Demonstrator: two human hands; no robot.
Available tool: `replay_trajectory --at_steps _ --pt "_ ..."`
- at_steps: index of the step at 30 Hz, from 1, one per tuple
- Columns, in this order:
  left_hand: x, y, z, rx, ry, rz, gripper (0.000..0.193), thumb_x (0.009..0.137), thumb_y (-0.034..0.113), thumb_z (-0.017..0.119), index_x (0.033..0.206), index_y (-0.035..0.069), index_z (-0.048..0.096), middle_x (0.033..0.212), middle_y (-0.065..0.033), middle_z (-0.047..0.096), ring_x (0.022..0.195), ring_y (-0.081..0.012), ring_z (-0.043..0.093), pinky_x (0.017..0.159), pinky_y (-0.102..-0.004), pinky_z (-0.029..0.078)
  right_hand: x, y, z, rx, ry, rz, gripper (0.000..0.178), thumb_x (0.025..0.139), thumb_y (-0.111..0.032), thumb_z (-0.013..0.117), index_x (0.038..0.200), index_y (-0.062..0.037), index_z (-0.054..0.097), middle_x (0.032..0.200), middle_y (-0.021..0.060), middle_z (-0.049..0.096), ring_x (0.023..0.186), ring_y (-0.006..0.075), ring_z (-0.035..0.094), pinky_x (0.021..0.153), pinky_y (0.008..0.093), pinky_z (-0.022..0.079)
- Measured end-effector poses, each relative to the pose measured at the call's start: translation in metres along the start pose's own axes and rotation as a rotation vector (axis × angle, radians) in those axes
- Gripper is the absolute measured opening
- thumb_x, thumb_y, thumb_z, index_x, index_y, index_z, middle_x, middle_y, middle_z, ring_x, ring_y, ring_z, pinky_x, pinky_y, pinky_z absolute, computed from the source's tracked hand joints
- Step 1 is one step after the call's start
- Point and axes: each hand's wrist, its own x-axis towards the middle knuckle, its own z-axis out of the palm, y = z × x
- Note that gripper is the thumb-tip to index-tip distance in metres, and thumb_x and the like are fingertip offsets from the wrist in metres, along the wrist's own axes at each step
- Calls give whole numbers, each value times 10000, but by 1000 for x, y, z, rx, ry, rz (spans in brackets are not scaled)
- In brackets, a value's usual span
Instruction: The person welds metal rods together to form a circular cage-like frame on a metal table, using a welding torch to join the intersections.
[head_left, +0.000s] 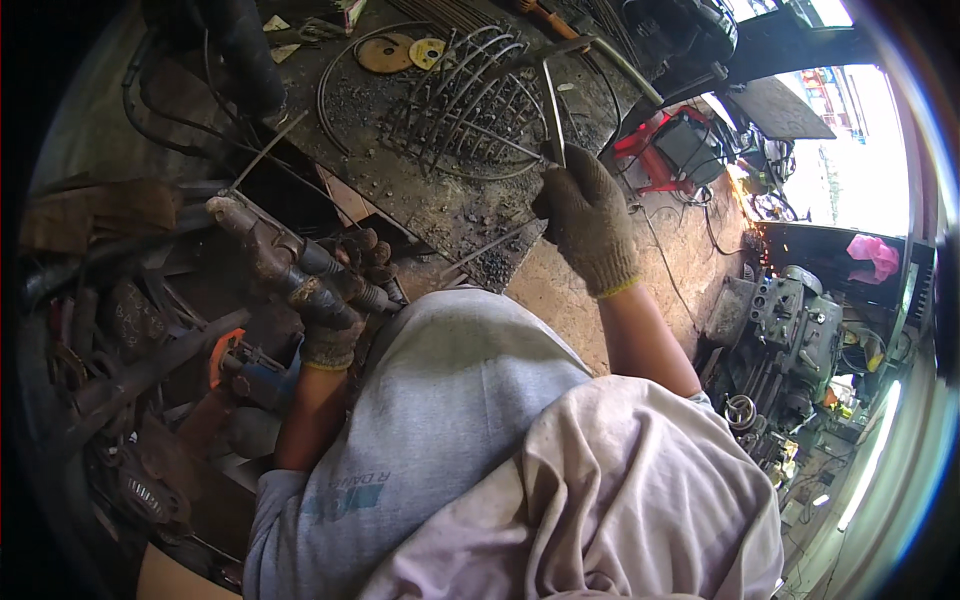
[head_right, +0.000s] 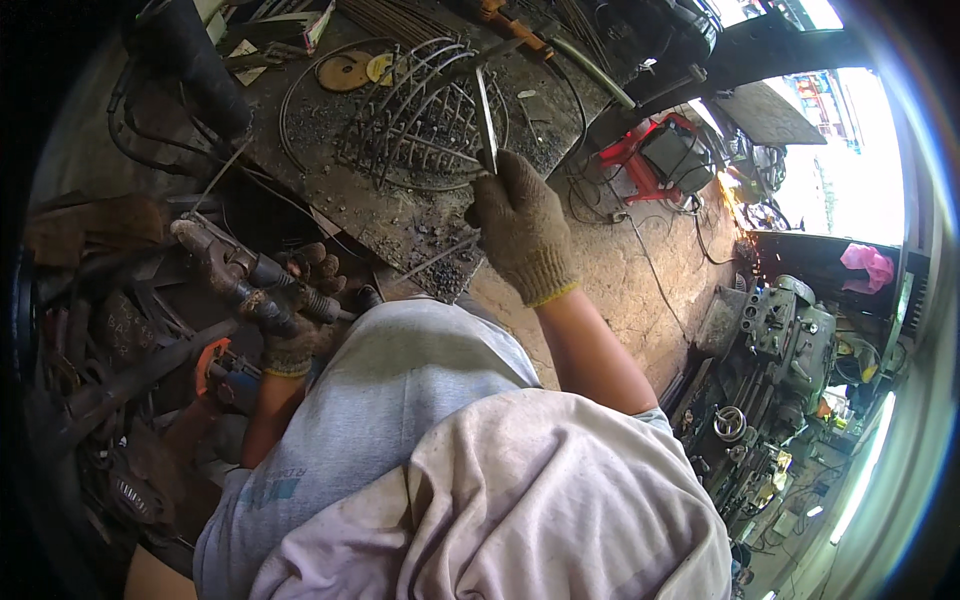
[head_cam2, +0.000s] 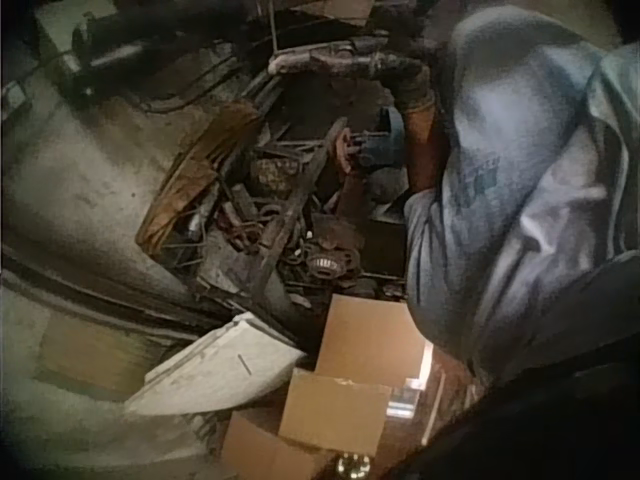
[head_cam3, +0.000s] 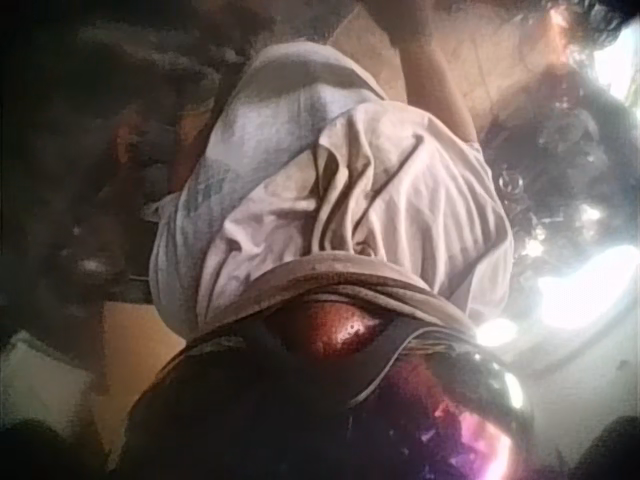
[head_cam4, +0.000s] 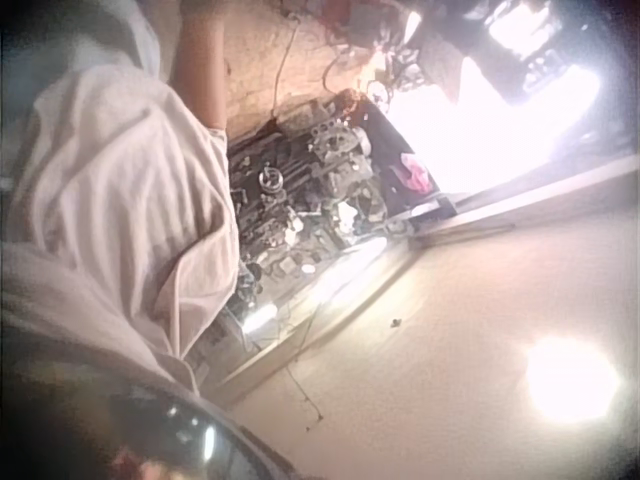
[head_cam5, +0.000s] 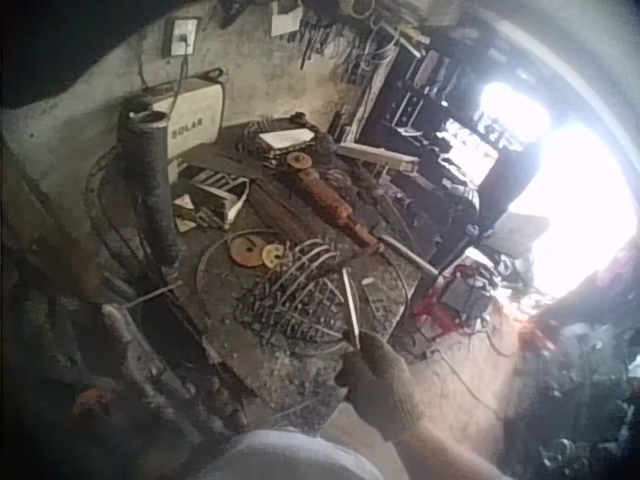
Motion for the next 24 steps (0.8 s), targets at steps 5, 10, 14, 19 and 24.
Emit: replay_trajectory --at_steps 5,10,14,19,24 --pt "-1 6 10 27 11 -14 197 985 284 614 1030 94 586 1244 -193 648 1091 -383 675 924 -563 585 4 -18 -21 -283 -17 -106 379 1001 -291 579 1278 -33 606 847 158 714 790 245 723 749 382 554" --pt "-4 6 10 14 -12 1 193 908 149 712 1040 83 587 1253 -189 644 1108 -379 672 915 -573 588 34 -3 -49 -614 -62 -348 396 1001 -307 536 1305 -63 603 1022 219 712 979 392 701 841 461 543" --pt "-6 2 5 96 15 27 225 878 111 740 1042 83 589 1266 -191 642 1144 -382 661 916 -574 588 47 5 -58 -431 -91 -276 378 1007 -255 576 1318 -41 609 955 145 724 842 232 712 751 360 545" --pt "-7 2 -5 -57 -16 -13 199 957 250 656 1044 83 591 1291 -194 633 1180 -397 641 974 -592 558 25 -12 -67 63 12 -123 345 1022 -199 602 1305 -4 632 829 -11 633 693 55 559 606 227 460" --pt "-4 1 5 -100 -102 -39 215 977 283 624 1052 85 588 1301 -191 627 1204 -398 626 994 -600 541 33 -6 -75 133 202 -484 374 1027 -195 599 1317 41 598 845 -1 616 685 64 548 609 224 449"
